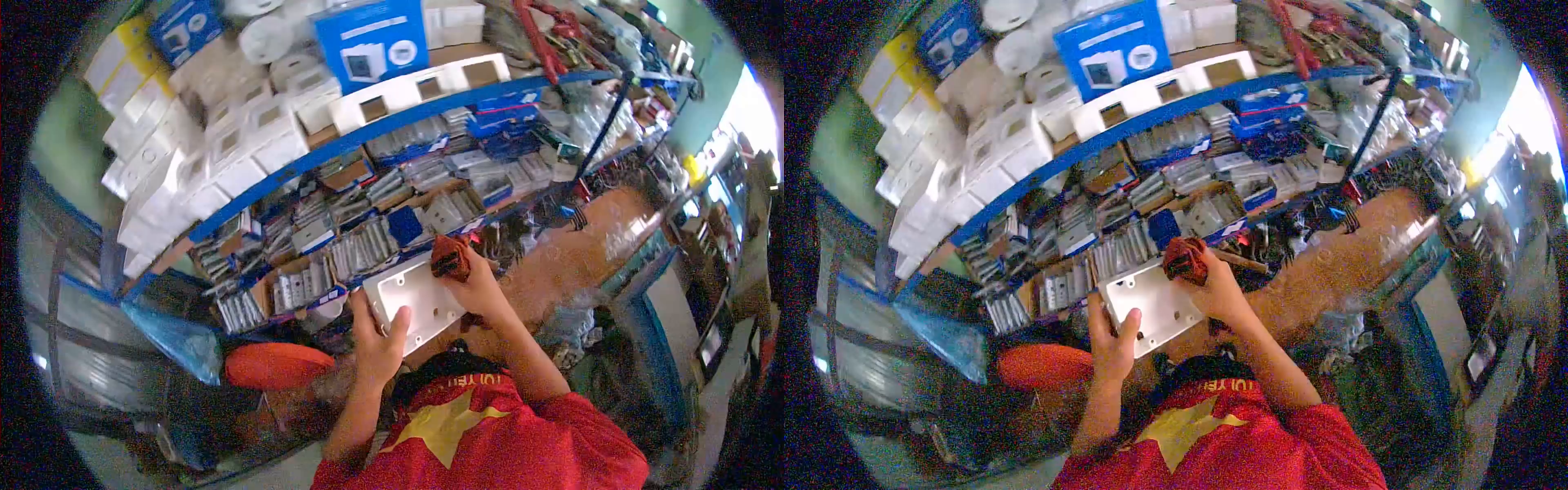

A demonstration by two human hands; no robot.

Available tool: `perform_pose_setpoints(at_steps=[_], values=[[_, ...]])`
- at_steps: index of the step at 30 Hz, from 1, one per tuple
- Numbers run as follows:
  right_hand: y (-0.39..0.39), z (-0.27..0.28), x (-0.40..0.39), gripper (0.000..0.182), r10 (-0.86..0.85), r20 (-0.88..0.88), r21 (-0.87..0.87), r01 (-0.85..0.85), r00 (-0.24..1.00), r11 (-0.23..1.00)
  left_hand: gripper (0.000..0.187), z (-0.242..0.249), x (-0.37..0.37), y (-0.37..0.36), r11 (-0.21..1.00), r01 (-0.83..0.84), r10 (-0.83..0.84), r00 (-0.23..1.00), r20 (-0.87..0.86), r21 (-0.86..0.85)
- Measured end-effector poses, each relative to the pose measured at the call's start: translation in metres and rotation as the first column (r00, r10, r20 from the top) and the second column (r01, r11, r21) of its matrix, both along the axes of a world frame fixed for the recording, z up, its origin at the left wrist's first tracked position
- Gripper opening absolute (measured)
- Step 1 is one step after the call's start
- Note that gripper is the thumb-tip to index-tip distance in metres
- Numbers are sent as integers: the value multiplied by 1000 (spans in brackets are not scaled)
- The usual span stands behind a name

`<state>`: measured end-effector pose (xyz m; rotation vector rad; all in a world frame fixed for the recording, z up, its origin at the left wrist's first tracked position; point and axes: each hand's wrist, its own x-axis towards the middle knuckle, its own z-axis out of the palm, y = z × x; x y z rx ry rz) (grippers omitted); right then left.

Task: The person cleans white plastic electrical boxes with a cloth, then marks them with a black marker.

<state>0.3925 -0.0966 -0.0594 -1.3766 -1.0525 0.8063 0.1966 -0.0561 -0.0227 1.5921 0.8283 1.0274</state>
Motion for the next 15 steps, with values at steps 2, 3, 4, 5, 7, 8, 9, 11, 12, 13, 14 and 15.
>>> perform_pose_setpoints(at_steps=[2,3,4,5,7,8,9,11,12,13,14,15], values=[[-11,4,1,66,-6,15,135,4,1000,991,42,-1,3,-3,995,26,-22,999,44,-92],[-15,10,-2,63,14,-100,205,6,995,979,41,1,4,-3,995,25,-22,999,34,-96],[-17,17,-4,59,45,-210,273,14,977,962,40,3,6,-2,995,21,-18,1000,25,-100],[-17,19,-5,56,84,-312,341,29,946,940,39,4,8,-1,994,15,-14,1000,17,-104],[-12,10,-2,43,103,-513,277,51,852,959,39,3,8,2,998,67,-67,998,-18,-3],[-8,2,2,41,83,-484,247,46,871,968,38,4,10,3,995,92,-90,995,-33,31],[-5,1,5,39,65,-454,219,41,889,975,38,6,12,4,991,116,-113,992,-48,66],[-7,3,7,36,17,-388,162,50,922,986,39,9,13,0,994,108,-107,994,13,-16],[-10,6,8,36,18,-381,135,36,924,990,40,10,13,-1,993,105,-103,994,43,-57],[-13,10,9,36,20,-376,107,22,926,994,41,8,13,-1,992,109,-107,994,36,-57],[-13,16,7,38,59,-420,161,11,905,987,42,6,12,-2,992,113,-111,993,28,-59],[-12,9,8,39,62,-368,177,4,928,984,43,4,11,-4,991,117,-116,993,22,-63]])
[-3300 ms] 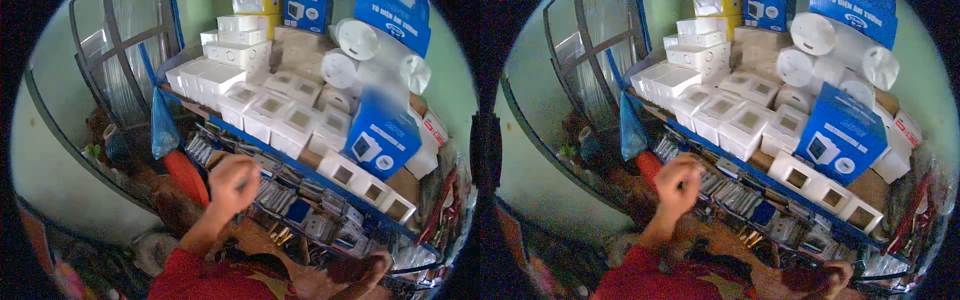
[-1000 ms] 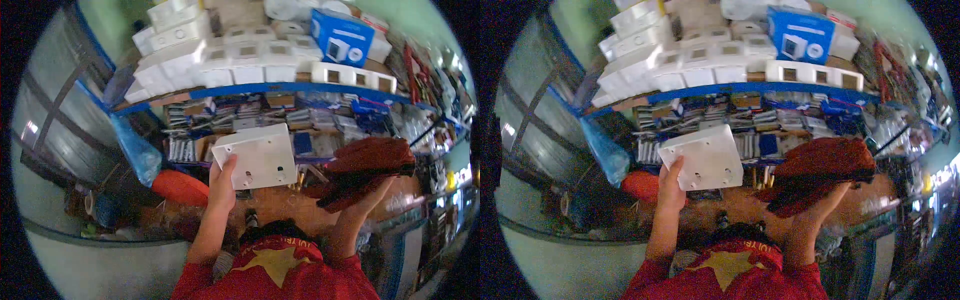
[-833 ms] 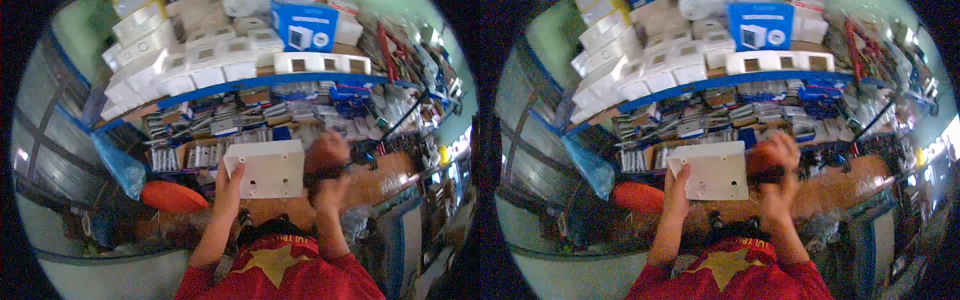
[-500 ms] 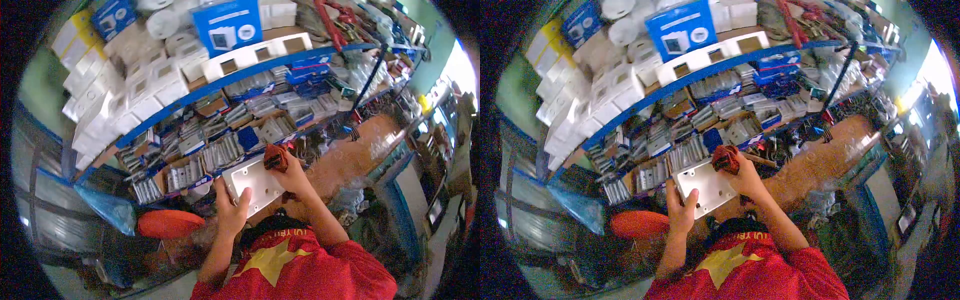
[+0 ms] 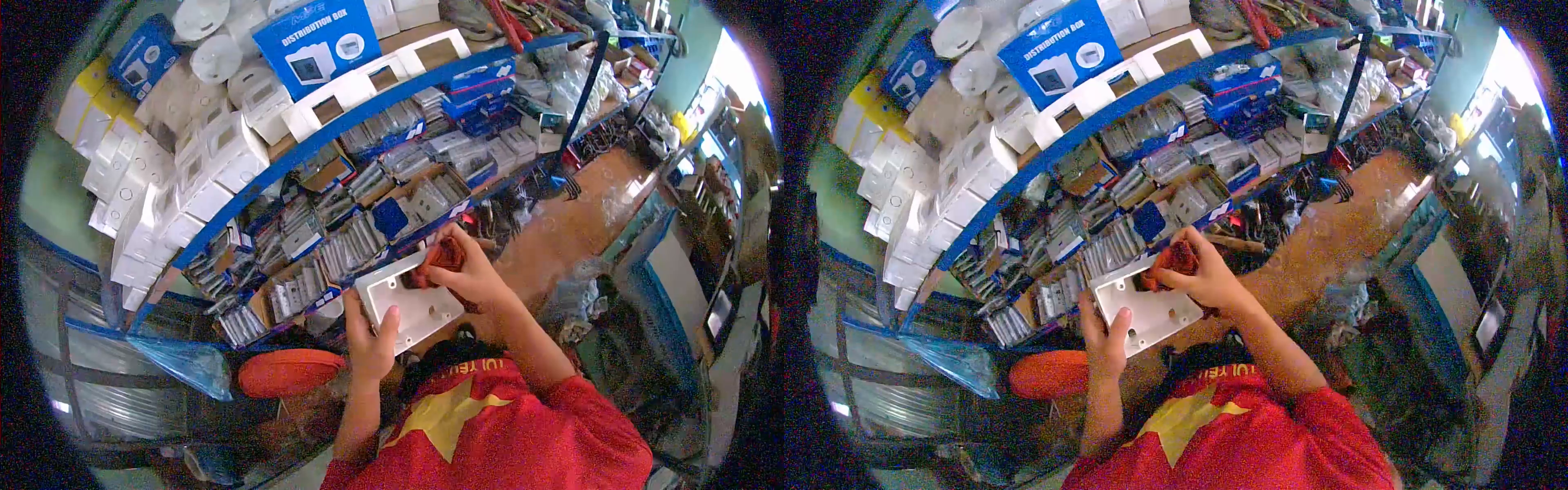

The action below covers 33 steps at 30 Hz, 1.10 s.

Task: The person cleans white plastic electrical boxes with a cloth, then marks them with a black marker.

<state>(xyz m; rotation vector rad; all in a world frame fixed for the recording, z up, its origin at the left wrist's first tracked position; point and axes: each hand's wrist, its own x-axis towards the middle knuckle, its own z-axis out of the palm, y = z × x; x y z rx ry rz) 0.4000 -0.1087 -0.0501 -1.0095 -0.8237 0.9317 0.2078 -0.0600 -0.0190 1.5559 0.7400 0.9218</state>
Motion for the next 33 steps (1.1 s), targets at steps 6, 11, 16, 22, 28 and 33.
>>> perform_pose_setpoints(at_steps=[6,11,16,22,28,33], values=[[-1,-21,4,38,26,51,86,-30,998,996,47,10,-1,-9,992,30,-27,999,-28,124],[0,-9,2,25,59,45,169,-66,997,983,48,4,-4,-3,998,-49,50,999,-14,28],[-1,-13,10,22,190,13,124,-190,982,974,48,-7,-6,-3,983,-102,105,994,12,-155],[-12,-1,26,35,219,-33,191,-209,975,959,41,-4,-4,-6,991,-101,100,995,-16,-85],[-25,5,25,37,-60,-576,269,258,815,928,44,-7,8,-16,988,-80,83,996,17,-131],[-47,16,28,34,-427,-379,56,481,821,875,45,-25,12,-20,976,-74,85,995,47,-203]])
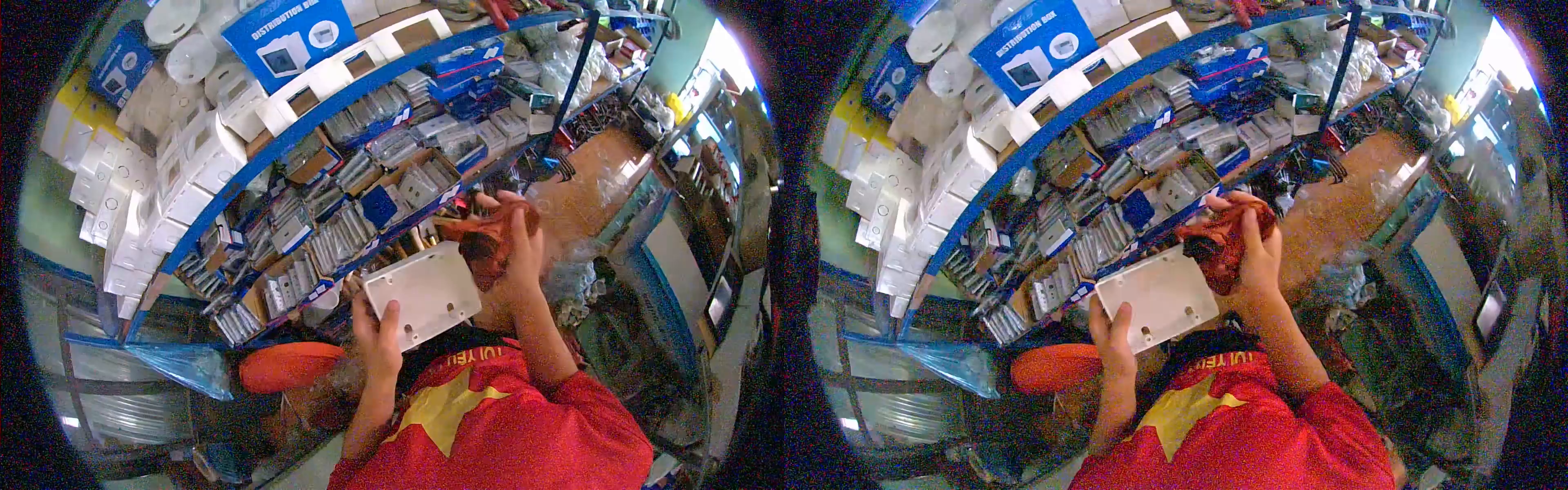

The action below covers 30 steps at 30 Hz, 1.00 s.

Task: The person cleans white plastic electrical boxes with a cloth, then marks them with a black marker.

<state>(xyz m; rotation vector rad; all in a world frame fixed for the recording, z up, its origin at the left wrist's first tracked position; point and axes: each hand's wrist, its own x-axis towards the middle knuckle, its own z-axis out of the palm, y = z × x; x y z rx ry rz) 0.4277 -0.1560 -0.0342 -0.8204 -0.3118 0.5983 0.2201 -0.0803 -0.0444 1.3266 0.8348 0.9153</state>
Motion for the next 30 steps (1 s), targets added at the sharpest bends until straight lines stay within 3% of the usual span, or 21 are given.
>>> perform_pose_setpoints(at_steps=[1,4,7,9,10,11,13,15,16,19,20,23,24,27,28,30], values=[[-6,0,5,37,-43,128,-95,55,991,994,44,-3,1,0,998,-59,59,998,37,-7],[-19,21,6,25,-265,185,-135,292,946,947,46,-8,-5,5,986,-161,163,985,55,-48],[-12,26,6,23,-354,-3,-111,351,935,930,48,-14,-10,9,982,-187,189,981,41,-36],[-5,11,5,28,-145,-193,140,174,970,975,48,-11,-6,7,985,-170,170,984,55,-17],[-2,5,0,39,-182,-51,55,185,982,981,49,-9,-4,5,984,-175,175,983,50,-15],[-4,1,-8,39,-80,-72,-47,77,994,996,49,-8,-3,2,983,-181,181,982,43,-13],[1,-8,-20,41,22,246,-200,29,969,979,49,-7,-2,-1,982,-187,187,982,22,-2],[2,-3,-31,44,102,516,-283,57,851,957,49,-7,-3,-1,983,-182,182,983,-3,21],[5,-13,-35,42,81,653,-300,158,753,941,48,-5,-3,-3,983,-177,178,984,-15,39],[9,-21,-34,42,82,868,-261,310,489,914,50,0,-4,-8,981,-143,149,988,-36,134],[16,-27,-34,39,12,890,-218,401,456,890,53,-2,-4,-12,974,-123,132,991,-38,191],[28,-23,-42,26,35,685,-432,366,728,824,60,-13,-8,-19,943,-90,120,990,-75,320],[33,-39,-42,17,92,672,-454,311,735,835,60,-15,-7,-19,923,-90,129,988,-82,375],[32,-56,-53,13,281,557,-610,155,782,777,63,-16,-8,-17,816,-32,125,985,-122,577],[33,-56,-53,13,214,609,-520,181,764,835,62,-11,-9,-16,792,-5,122,981,-151,610],[39,-54,-45,15,192,597,-524,198,779,829,61,-11,-6,-15,761,3,142,975,-172,648]])
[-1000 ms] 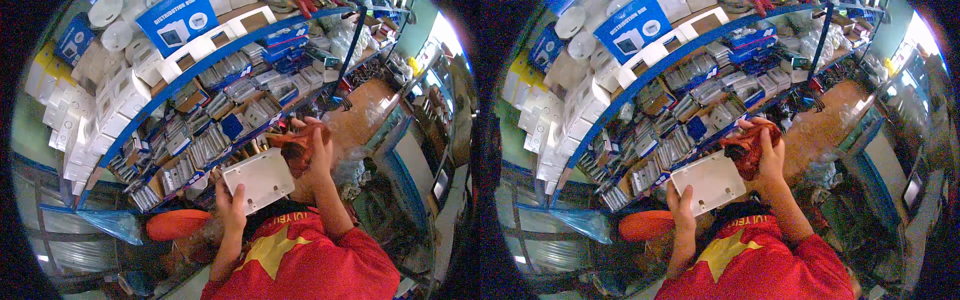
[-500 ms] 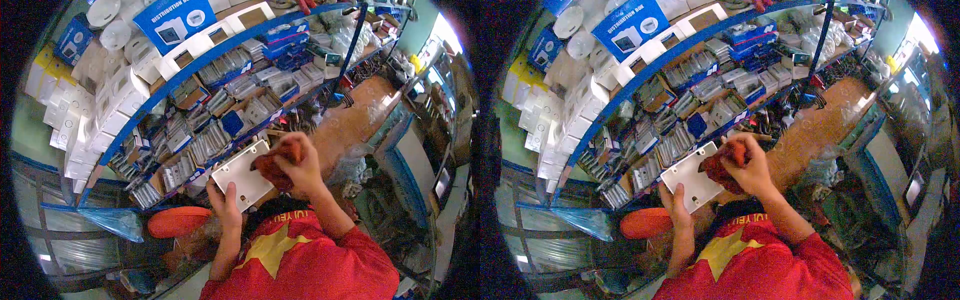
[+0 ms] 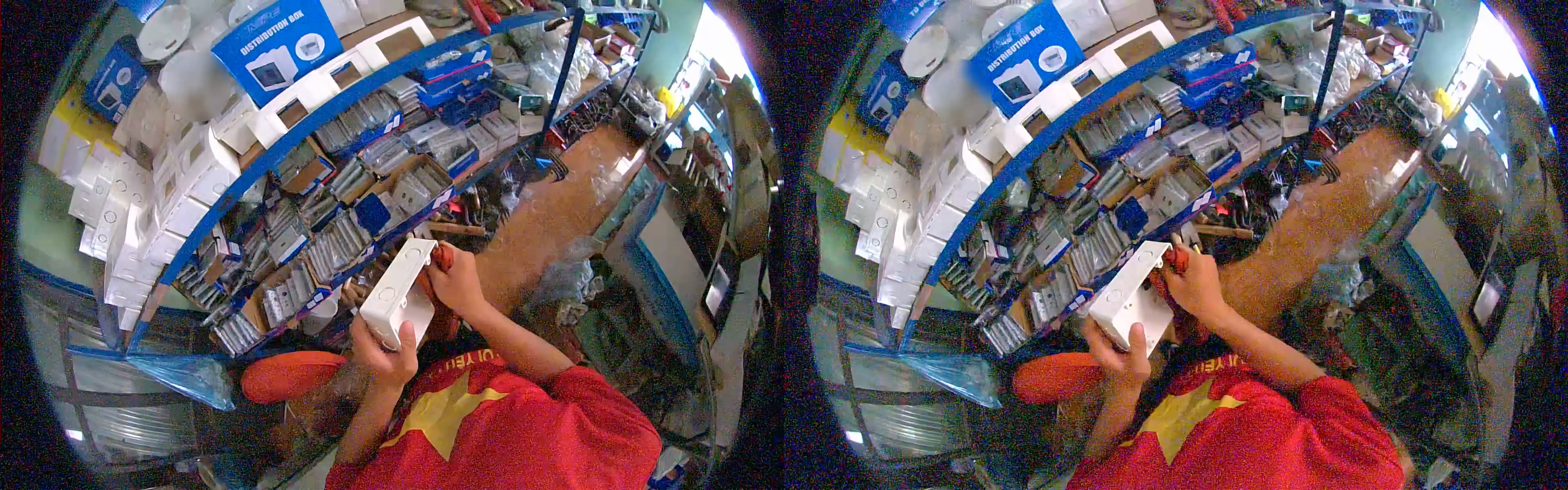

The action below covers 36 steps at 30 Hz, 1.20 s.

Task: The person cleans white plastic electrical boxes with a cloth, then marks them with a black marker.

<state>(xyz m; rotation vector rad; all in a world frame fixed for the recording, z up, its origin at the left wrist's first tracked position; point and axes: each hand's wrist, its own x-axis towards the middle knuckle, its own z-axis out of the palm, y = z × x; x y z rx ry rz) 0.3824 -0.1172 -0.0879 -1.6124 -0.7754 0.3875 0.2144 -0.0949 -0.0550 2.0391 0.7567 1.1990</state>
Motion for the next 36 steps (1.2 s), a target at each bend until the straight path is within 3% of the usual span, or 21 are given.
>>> perform_pose_setpoints(at_steps=[2,6,10,13,14,17,18,20,21,22,23,24,25,28,32,35,36], values=[[0,17,6,16,-6,12,-44,7,1000,999,58,-5,0,2,999,-42,42,999,1,18],[7,37,7,15,-136,77,241,114,988,964,50,16,5,6,991,-30,21,997,71,127],[12,23,8,16,-10,65,111,2,998,994,52,5,5,12,990,-53,37,991,130,128],[8,2,-18,20,124,-326,205,-58,937,977,55,8,6,20,987,-98,80,987,136,126],[11,-27,-27,28,270,-555,364,-61,787,929,55,1,6,26,990,-90,72,985,157,105],[5,-43,-16,30,322,-594,327,-145,737,934,56,-10,4,31,999,-24,20,994,103,42],[5,-59,-2,35,393,-522,294,-274,757,916,56,1,7,30,1000,4,-4,996,88,-1],[0,-20,22,40,400,-228,-181,-442,888,878,56,1,9,30,999,0,0,1000,-7,-39],[-3,-6,30,43,446,-68,-426,-431,892,796,55,3,11,29,1000,10,-10,999,-30,-20],[-2,-23,29,47,413,129,-324,-355,901,877,55,6,12,30,1000,21,-21,998,-57,0],[-5,-23,25,48,369,183,-402,-273,911,874,54,9,13,32,999,33,-31,996,-82,24],[-5,-15,21,48,329,245,-471,-185,912,863,48,7,16,38,986,1,6,999,-41,165],[-5,-8,19,49,297,309,-531,-95,904,842,47,5,17,41,992,-26,30,999,-33,120],[-4,-1,14,52,282,387,-503,-55,878,862,42,-5,17,52,994,-97,97,995,-6,42],[-5,-3,24,51,457,436,-617,-112,775,779,41,9,18,54,979,-118,102,990,-99,-167],[-7,-5,24,43,413,476,-597,-59,776,800,53,6,14,68,883,-37,-37,988,-148,-468],[-7,-9,27,40,372,468,-548,-67,802,834,61,1,14,73,885,74,-114,992,-60,-460]])
